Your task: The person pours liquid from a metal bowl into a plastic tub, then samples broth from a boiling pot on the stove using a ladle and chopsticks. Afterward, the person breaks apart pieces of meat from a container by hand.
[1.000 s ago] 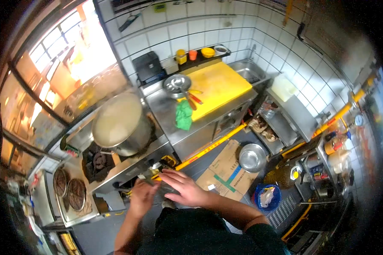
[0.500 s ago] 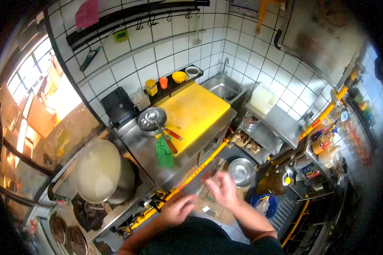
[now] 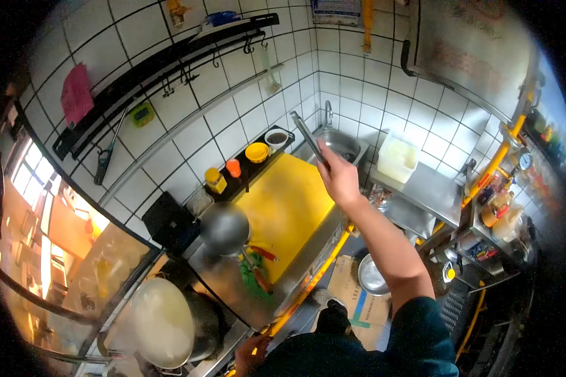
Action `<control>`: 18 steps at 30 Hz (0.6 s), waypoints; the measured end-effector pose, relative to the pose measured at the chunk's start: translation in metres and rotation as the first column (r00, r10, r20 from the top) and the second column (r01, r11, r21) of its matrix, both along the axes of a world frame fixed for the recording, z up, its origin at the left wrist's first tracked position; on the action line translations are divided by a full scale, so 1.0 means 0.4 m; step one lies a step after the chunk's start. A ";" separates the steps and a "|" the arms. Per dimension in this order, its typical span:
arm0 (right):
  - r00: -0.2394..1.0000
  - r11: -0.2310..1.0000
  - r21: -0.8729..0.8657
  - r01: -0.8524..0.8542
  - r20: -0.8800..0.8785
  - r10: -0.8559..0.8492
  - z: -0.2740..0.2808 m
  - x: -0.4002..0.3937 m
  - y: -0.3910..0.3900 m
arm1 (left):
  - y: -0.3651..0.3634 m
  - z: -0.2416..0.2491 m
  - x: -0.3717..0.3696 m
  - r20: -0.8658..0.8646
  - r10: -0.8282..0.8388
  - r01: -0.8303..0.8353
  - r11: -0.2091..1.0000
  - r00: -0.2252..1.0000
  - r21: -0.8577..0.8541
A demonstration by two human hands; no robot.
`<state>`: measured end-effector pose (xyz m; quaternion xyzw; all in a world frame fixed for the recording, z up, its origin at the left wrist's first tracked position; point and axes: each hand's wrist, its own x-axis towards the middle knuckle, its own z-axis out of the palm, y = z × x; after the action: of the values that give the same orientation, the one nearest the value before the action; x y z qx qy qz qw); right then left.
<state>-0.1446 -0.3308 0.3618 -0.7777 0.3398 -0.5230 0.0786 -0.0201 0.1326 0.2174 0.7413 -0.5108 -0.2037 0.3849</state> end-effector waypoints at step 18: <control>0.933 0.976 -0.203 0.083 -0.327 -0.147 0.252 0.450 -0.918 | -0.329 -0.071 -0.239 -0.265 0.685 -0.711 0.703 0.679 -0.003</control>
<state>0.0352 -0.6980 0.4627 -0.8390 0.3431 -0.4137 -0.0850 -0.1157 0.0010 0.1888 0.8275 -0.1479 -0.1036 0.5316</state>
